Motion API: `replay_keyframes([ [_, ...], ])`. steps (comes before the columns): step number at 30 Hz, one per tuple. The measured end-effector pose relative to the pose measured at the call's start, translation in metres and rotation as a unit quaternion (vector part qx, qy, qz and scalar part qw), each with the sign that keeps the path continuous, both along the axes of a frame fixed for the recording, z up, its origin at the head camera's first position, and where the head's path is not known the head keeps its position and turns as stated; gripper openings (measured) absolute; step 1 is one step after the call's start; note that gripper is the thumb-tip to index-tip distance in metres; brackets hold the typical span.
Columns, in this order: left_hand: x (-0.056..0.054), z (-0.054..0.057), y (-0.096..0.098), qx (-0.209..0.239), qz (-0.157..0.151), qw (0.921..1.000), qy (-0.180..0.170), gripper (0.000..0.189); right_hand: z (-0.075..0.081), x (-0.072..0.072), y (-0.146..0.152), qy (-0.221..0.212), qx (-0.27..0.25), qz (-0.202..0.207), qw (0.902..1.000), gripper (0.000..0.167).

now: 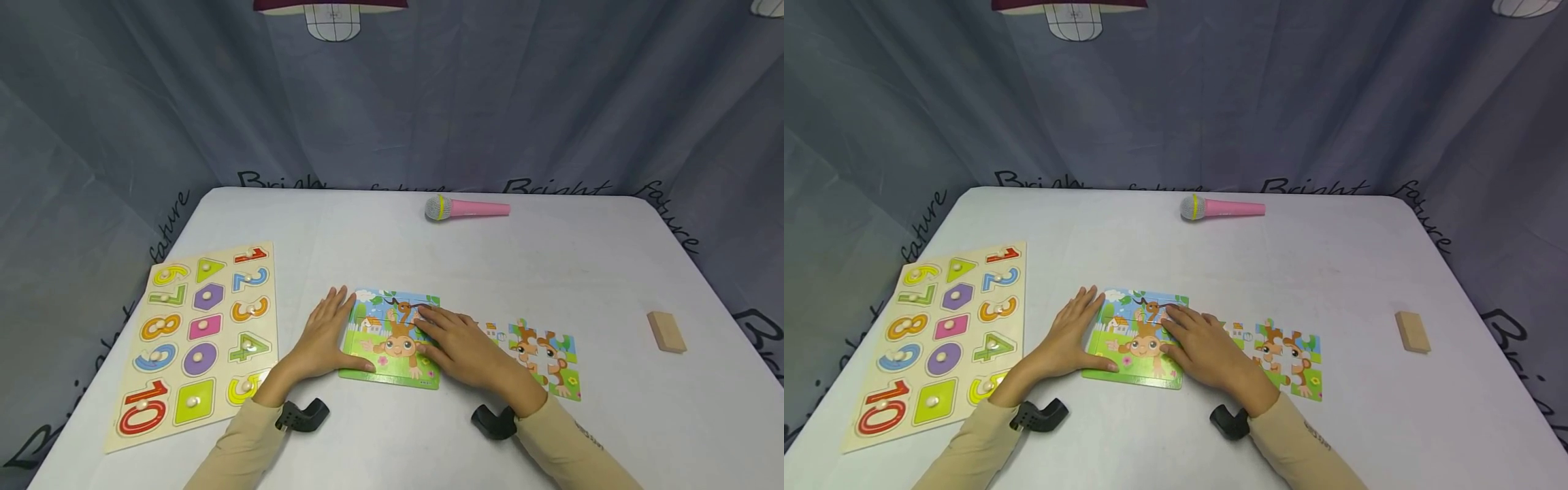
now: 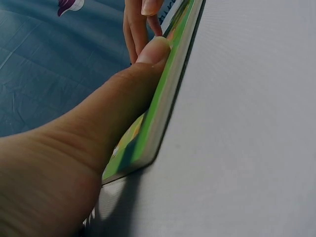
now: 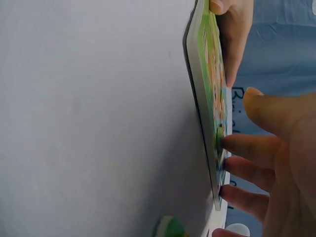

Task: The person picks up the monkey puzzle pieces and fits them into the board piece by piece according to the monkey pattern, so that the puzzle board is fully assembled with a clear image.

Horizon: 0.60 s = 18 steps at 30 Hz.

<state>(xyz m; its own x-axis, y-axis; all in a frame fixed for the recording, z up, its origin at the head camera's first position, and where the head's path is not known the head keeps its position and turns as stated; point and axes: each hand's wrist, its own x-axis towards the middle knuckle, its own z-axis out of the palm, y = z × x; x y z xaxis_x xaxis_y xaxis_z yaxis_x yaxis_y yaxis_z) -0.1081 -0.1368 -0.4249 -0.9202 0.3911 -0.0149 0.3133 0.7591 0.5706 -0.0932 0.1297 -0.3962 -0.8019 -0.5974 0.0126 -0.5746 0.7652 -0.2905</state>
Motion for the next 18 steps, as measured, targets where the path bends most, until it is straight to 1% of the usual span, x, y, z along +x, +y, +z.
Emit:
replay_keyframes([
  [5,0.000,0.001,0.001,0.002,0.000,1.0000,-0.004,0.124,0.003,-0.001,0.001,-0.005,0.006,0.003,1.0000,0.050],
  [14,0.000,0.001,0.000,0.002,0.002,1.0000,-0.002,0.124,0.012,-0.004,-0.001,-0.006,0.038,0.022,0.9990,0.051],
  [18,0.000,0.002,0.001,0.002,0.001,1.0000,-0.004,0.124,0.012,-0.006,0.000,-0.016,0.038,0.019,0.9990,0.050],
])
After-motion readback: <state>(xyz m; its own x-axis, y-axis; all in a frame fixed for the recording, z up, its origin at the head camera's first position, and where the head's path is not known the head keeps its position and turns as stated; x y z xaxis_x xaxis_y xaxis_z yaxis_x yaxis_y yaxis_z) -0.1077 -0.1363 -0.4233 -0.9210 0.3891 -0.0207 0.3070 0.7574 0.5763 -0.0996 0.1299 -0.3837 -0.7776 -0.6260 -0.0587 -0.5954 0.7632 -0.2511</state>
